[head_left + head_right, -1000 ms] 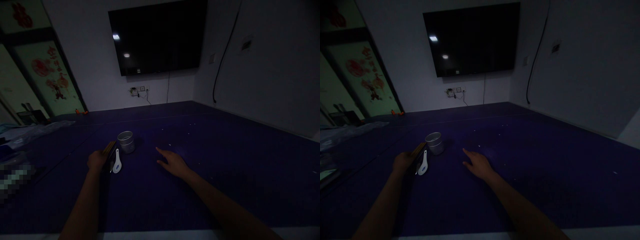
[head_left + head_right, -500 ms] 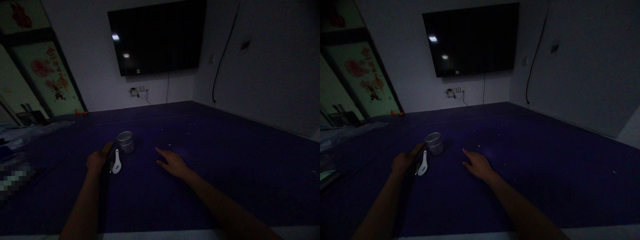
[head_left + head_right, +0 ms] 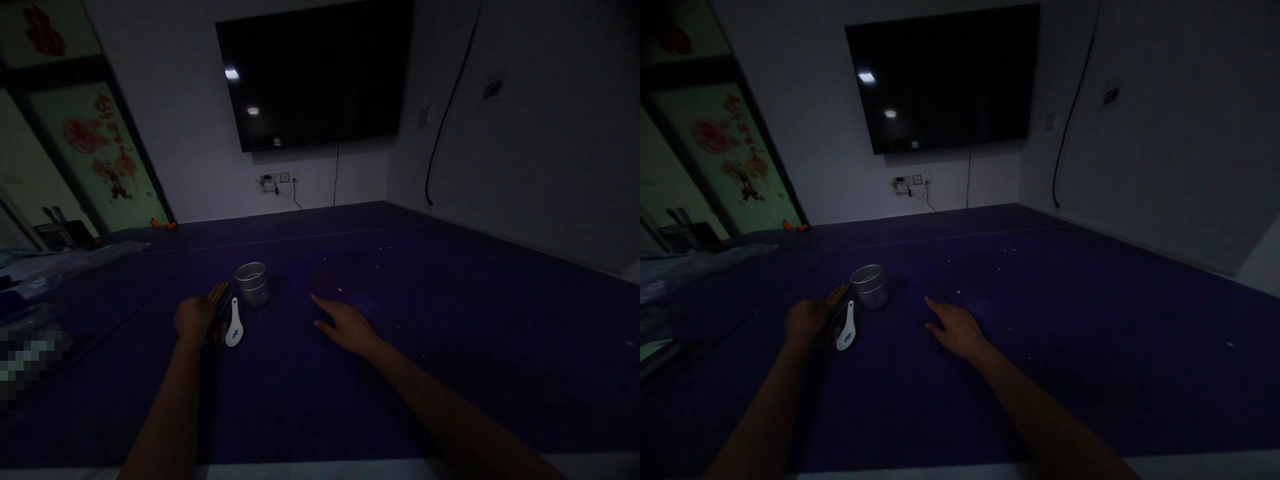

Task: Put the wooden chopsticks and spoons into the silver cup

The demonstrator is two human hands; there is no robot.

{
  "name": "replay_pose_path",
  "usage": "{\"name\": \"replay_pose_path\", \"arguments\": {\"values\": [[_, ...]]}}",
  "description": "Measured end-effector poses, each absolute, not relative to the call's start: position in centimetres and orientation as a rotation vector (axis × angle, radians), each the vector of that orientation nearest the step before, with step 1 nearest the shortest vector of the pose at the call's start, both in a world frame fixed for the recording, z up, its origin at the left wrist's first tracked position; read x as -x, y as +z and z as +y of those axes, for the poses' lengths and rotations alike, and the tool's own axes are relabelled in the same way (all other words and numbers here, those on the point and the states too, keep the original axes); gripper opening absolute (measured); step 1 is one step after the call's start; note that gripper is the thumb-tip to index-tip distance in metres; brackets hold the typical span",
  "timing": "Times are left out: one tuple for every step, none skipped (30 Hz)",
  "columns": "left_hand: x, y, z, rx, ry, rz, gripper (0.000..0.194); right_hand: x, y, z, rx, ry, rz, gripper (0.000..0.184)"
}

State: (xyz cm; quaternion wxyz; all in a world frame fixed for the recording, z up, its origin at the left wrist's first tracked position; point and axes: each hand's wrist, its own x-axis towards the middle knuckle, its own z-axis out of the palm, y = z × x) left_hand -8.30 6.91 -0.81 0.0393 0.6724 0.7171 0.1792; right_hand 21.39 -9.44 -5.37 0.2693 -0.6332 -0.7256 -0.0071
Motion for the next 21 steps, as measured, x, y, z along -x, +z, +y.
{"name": "replay_pose_path", "arguments": {"values": [[8.1, -0.6, 6.7, -2.100, 0.567, 2.171, 0.033, -21.4, -5.4, -9.4, 1.707, -0.019, -1.957, 0.057], [7.9, -0.3, 6.5, -2.129, 0.555, 2.150, 0.031, -21.4, -5.4, -9.4, 1.707, -0.019, -1.958, 0.057], [7.8, -0.1, 6.2, -2.151, 0.518, 2.135, 0.028, -21.4, -5.4, -9.4, 1.708, -0.019, -1.958, 0.057], [7.6, 0.1, 6.1, -2.167, 0.474, 2.122, 0.026, -21.4, -5.3, -9.4, 1.710, -0.018, -1.960, 0.057], [7.4, 0.2, 5.9, -2.171, 0.424, 2.113, 0.024, -21.3, -5.3, -9.4, 1.711, -0.018, -1.962, 0.056], [7.3, 0.3, 5.8, -2.168, 0.384, 2.109, 0.023, -21.3, -5.3, -9.4, 1.710, -0.018, -1.965, 0.056], [7.2, 0.3, 5.8, -2.165, 0.355, 2.108, 0.022, -21.3, -5.3, -9.4, 1.709, -0.020, -1.966, 0.056], [7.2, 0.3, 5.8, -2.164, 0.335, 2.108, 0.021, -21.3, -5.2, -9.5, 1.708, -0.023, -1.965, 0.056], [7.2, 0.2, 5.9, -2.166, 0.324, 2.109, 0.021, -21.3, -5.2, -9.5, 1.707, -0.026, -1.961, 0.056], [7.3, 0.0, 6.0, -2.170, 0.324, 2.108, 0.021, -21.2, -5.2, -9.5, 1.708, -0.028, -1.957, 0.056], [7.3, -0.1, 6.2, -2.177, 0.334, 2.097, 0.021, -21.2, -5.2, -9.5, 1.709, -0.029, -1.954, 0.056], [7.4, -0.3, 6.4, -2.181, 0.346, 2.081, 0.021, -21.2, -5.2, -9.5, 1.709, -0.029, -1.952, 0.056], [7.5, -0.5, 6.5, -2.182, 0.353, 2.065, 0.021, -21.2, -5.3, -9.5, 1.707, -0.028, -1.952, 0.056], [7.5, -0.6, 6.7, -2.183, 0.365, 2.051, 0.021, -21.2, -5.3, -9.5, 1.704, -0.028, -1.951, 0.056], [7.6, -0.7, 6.8, -2.185, 0.375, 2.040, 0.021, -21.2, -5.3, -9.5, 1.701, -0.029, -1.950, 0.056], [7.6, -0.8, 6.9, -2.188, 0.384, 2.036, 0.021, -21.2, -5.4, -9.5, 1.699, -0.031, -1.948, 0.056], [7.6, -0.8, 6.9, -2.183, 0.392, 2.037, 0.021, -21.2, -5.4, -9.4, 1.698, -0.035, -1.945, 0.056], [7.6, -0.8, 7.0, -2.171, 0.406, 2.038, 0.021, -21.2, -5.4, -9.4, 1.697, -0.037, -1.944, 0.056], [7.7, -0.8, 7.0, -2.153, 0.420, 2.038, 0.022, -21.2, -5.4, -9.4, 1.696, -0.038, -1.945, 0.056], [7.7, -0.8, 7.0, -2.131, 0.434, 2.039, 0.022, -21.2, -5.3, -9.4, 1.695, -0.037, -1.947, 0.056], [7.7, -0.8, 7.0, -2.107, 0.451, 2.041, 0.022, -21.2, -5.3, -9.4, 1.694, -0.034, -1.949, 0.056]]}}
